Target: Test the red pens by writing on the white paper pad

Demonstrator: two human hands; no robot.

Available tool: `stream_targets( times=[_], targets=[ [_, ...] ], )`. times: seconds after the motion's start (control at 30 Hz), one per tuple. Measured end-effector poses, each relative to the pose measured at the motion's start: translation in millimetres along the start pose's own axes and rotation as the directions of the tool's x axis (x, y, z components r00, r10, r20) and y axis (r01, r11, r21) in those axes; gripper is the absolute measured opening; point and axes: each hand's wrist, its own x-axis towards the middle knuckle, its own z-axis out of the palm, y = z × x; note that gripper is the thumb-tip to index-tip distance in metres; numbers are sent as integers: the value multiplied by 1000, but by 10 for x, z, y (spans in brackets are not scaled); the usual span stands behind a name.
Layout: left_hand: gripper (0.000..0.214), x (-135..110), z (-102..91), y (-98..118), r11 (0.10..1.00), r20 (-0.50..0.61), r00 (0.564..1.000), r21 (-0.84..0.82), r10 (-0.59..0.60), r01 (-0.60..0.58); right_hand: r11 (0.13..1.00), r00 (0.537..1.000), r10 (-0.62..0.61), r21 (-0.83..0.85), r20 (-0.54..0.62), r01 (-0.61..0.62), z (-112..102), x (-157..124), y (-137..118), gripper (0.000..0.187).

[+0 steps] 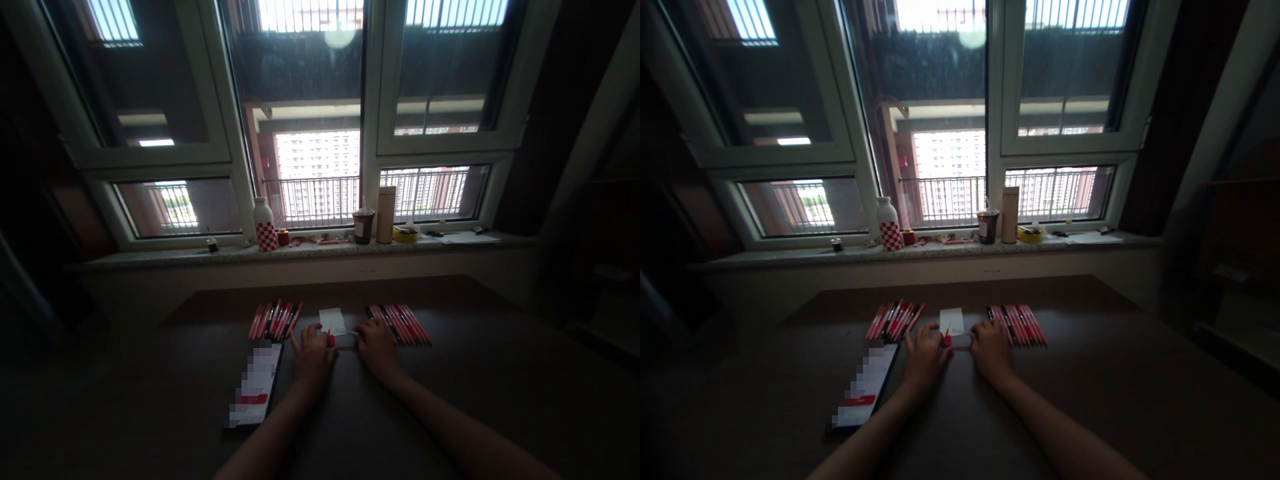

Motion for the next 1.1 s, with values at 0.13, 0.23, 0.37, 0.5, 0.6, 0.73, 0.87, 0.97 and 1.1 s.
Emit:
stream_targets(
  times=[0.13, 0.23, 0.37, 0.5, 0.6, 0.73, 0.87, 0.97, 1.1],
  targets=[
    [18, 1, 13, -4, 1000, -5, 1000, 4, -6, 6, 1000, 1000, -6, 1, 7, 6, -1, 3, 1, 15],
    [19, 2, 17, -7, 1000, -9, 1000, 4, -8, 8, 1000, 1000, -1, -3, 18, 1, -5, 2, 2, 16],
    [18, 4, 13, -5, 1000, 1, 1000, -1, -10, 10, 1000, 1000, 4, -14, 30, -4, -17, 0, -7, 16],
    [19, 11, 12, -4, 1000, -2, 1000, 4, -19, 19, 1000, 999, 13, -20, 38, -12, -28, 3, -19, 17],
    [20, 17, 10, -5, 1000, -1, 1000, 2, -23, 23, 1000, 999, 19, -22, 46, -18, -30, 7, -20, 17],
    [22, 11, 6, -9, 999, 0, 1000, -12, -30, 30, 1000, 999, 22, -14, 50, -21, -20, 6, -5, 18],
    [26, 4, 7, -9, 999, -15, 999, -37, -38, 38, 999, 999, 13, 36, 43, -15, 0, 7, 14, 18],
    [32, 9, -2, -1, 998, -31, 999, -54, -45, 43, 995, 999, -35, 98, 32, 32, 9, 11, 14, 18],
    [31, 19, -36, 7, 994, -51, 998, -104, -36, 30, 981, 991, -126, 152, 37, 119, 5, 13, -4, 20]
  ],
)
